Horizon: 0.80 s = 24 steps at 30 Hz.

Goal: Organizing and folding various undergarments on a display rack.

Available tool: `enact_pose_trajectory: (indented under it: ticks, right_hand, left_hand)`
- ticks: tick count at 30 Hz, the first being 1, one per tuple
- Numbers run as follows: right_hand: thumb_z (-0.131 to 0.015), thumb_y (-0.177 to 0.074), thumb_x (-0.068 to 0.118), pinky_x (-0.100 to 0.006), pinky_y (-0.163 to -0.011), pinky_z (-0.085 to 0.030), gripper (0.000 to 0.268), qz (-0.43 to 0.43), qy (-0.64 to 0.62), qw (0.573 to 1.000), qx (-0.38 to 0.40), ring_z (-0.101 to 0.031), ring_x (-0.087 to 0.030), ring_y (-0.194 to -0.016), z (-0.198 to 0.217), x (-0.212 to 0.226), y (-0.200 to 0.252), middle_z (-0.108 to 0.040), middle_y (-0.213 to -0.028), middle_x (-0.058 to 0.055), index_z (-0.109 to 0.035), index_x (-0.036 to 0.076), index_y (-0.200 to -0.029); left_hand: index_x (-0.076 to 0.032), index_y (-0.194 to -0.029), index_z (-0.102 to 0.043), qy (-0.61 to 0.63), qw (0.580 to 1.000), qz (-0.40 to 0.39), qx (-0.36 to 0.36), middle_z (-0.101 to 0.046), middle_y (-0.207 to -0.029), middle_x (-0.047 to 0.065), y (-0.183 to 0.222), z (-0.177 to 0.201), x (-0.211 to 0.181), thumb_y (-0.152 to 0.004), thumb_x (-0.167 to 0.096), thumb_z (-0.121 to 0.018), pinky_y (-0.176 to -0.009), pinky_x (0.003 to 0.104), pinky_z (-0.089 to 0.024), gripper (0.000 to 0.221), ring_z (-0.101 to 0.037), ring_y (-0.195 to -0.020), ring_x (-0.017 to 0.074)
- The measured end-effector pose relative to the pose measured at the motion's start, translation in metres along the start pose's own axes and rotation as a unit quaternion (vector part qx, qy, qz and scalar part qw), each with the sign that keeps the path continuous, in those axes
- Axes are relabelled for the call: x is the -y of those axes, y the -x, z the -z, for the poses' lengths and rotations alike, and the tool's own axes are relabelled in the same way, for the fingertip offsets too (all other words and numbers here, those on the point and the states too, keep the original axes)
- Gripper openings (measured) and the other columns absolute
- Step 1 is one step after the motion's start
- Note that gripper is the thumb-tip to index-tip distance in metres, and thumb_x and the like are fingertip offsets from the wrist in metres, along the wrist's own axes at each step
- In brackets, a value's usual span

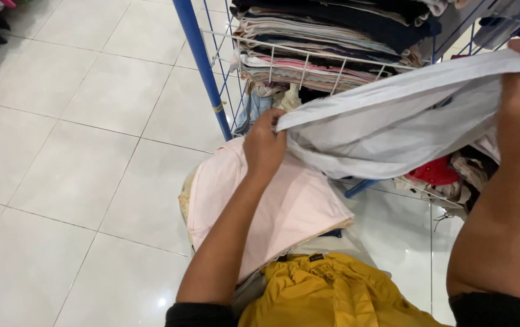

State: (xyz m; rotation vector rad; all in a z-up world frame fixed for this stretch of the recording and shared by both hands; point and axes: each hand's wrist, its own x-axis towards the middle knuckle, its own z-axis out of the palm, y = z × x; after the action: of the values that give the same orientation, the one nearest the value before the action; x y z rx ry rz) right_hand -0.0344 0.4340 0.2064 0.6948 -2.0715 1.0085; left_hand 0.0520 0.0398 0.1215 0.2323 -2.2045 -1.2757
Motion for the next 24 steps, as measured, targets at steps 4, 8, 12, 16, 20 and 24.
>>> enact_pose_trajectory:
  ticks: [4,8,12,16,20,24]
  right_hand:
    - [-0.043,-0.123,0.007,-0.031,-0.094,-0.059,0.023,-0.009,0.117,0.993,0.013,-0.072,-0.018,-0.107,0.012,0.003,-0.012,-0.072,-0.120,-0.015,-0.061,0.002,-0.136]
    - [-0.049,-0.117,0.000,-0.032,-0.088,-0.057,0.019,0.006,0.084,0.995,0.059,-0.068,-0.021,-0.098,0.010,0.000,-0.013,-0.072,-0.116,-0.017,-0.063,-0.001,-0.130]
    - [-0.054,-0.112,-0.005,-0.033,-0.084,-0.056,0.017,0.018,0.054,0.994,0.097,-0.065,-0.023,-0.091,0.004,0.016,-0.019,-0.072,-0.112,-0.020,-0.065,-0.003,-0.125]
    - [-0.064,-0.103,-0.004,-0.025,-0.060,-0.046,0.023,-0.145,0.000,0.982,0.117,-0.060,-0.015,-0.073,-0.012,0.066,-0.040,-0.069,-0.102,-0.014,-0.071,0.001,-0.124]
    - [-0.066,-0.098,-0.007,-0.021,-0.066,-0.050,0.024,-0.190,-0.165,0.955,0.155,-0.064,-0.009,-0.079,-0.055,0.075,-0.040,-0.072,-0.102,-0.007,-0.072,0.004,-0.118]
    - [-0.073,-0.100,-0.010,-0.026,-0.083,-0.059,0.021,-0.104,-0.166,0.958,0.211,-0.069,-0.014,-0.095,-0.113,0.078,-0.065,-0.072,-0.111,-0.008,-0.076,0.003,-0.115]
  left_hand:
    - [-0.012,-0.111,-0.070,-0.054,0.996,-0.048,-0.047,-0.076,-0.105,0.011,-0.026,0.038,0.007,-0.087,-0.008,-0.069,-0.075,0.041,-0.056,0.025,-0.074,-0.090,0.0316]
    - [-0.012,-0.107,-0.074,-0.038,0.997,0.055,-0.048,-0.079,-0.101,0.007,-0.049,0.079,-0.006,-0.087,-0.009,-0.071,-0.071,0.035,-0.056,0.020,-0.075,-0.080,0.0206]
    - [-0.008,-0.105,-0.075,0.146,0.982,0.113,-0.040,-0.077,-0.096,0.005,-0.060,0.125,-0.023,-0.092,-0.003,-0.060,-0.061,0.027,-0.059,0.020,-0.069,-0.074,0.0100]
    - [-0.004,-0.105,-0.077,0.192,0.978,0.080,-0.007,-0.076,-0.097,0.006,-0.044,0.181,-0.051,-0.089,0.008,-0.048,-0.061,0.024,-0.053,0.035,-0.064,-0.074,0.0089]
    - [-0.002,-0.097,-0.078,0.149,0.979,0.136,0.017,-0.074,-0.099,0.002,-0.046,0.225,-0.065,-0.073,0.013,-0.043,-0.055,0.024,-0.049,0.045,-0.058,-0.065,0.0091]
    - [0.001,-0.094,-0.076,0.117,0.976,0.185,0.016,-0.071,-0.077,0.012,-0.065,0.257,-0.053,-0.076,0.009,-0.043,-0.054,0.026,-0.051,0.039,-0.061,-0.057,0.0144]
